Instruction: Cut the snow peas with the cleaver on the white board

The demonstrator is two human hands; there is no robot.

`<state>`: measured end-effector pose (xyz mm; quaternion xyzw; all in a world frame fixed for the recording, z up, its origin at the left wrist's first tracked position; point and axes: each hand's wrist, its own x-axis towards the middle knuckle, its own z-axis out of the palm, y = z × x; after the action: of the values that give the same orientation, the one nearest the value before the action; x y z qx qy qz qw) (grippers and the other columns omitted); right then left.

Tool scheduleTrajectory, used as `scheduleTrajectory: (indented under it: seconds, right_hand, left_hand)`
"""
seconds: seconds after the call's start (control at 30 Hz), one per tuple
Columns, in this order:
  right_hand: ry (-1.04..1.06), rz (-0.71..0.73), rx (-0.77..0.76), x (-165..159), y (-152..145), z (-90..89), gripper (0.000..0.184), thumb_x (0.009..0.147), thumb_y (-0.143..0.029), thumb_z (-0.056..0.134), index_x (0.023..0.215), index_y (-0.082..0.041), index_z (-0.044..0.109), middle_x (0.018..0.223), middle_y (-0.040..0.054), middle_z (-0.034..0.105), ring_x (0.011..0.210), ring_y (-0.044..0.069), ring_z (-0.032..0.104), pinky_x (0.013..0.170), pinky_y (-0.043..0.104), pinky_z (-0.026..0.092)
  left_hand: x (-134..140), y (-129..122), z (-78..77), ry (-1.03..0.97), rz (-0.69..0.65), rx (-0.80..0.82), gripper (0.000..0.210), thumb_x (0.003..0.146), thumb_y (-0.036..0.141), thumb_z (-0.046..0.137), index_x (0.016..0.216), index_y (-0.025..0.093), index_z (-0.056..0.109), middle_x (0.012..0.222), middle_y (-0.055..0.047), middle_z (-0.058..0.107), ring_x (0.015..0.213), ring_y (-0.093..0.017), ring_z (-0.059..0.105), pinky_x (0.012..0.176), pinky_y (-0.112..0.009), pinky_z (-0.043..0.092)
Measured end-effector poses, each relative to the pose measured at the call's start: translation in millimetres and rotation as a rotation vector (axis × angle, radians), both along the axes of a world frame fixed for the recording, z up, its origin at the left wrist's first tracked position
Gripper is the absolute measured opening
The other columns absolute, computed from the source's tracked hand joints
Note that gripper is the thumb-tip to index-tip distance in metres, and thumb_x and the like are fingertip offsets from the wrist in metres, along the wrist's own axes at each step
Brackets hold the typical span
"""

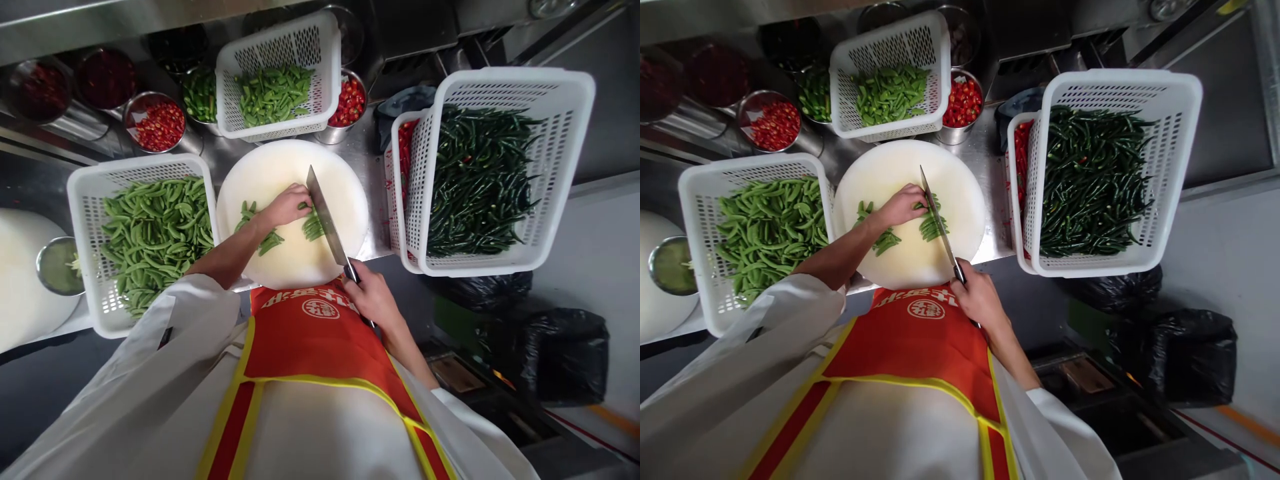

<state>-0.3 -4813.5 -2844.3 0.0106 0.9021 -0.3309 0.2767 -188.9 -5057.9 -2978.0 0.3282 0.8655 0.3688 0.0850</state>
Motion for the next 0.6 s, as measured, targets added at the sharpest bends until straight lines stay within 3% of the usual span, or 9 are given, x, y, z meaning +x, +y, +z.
scheduleTrajectory:
  seconds: [0.17,0.47,0.6]
  right_hand:
    - [-0.026,0.010,0.010,-4.7,0.1,6.3,0.052,0.090,-0.035,0.045,0.135,-0.016,0.062,0.091,0.0076,0.076,0.068,0.023,0.064,0.068,0.030,0.043]
    - [-0.085,0.057,0.063,-13.6,-4.7,11.9,0.038,0.092,-0.032,0.044,0.122,-0.019,0.062,0.078,0.0057,0.072,0.069,0.024,0.064,0.064,0.030,0.036]
    - [-0.135,0.114,0.148,-18.5,-18.2,3.9,0.029,0.095,-0.030,0.042,0.116,-0.017,0.057,0.081,0.0094,0.073,0.071,0.025,0.065,0.064,0.030,0.033]
  left_hand:
    - [1.3,-1.2,-2.5,-0.020,0.023,0.031,0.007,0.086,0.018,0.064,0.085,0.022,0.070,0.094,-0.005,0.065,0.101,-0.023,0.058,0.096,-0.041,0.048]
    - [3.8,0.4,6.1,-0.136,0.057,0.001,0.012,0.089,0.021,0.061,0.084,0.024,0.072,0.098,-0.005,0.068,0.104,-0.023,0.061,0.103,-0.042,0.045]
    - [4.0,0.5,5.2,-0.164,0.066,-0.006,0.016,0.091,0.023,0.058,0.084,0.026,0.072,0.099,-0.004,0.069,0.107,-0.024,0.061,0.105,-0.043,0.045]
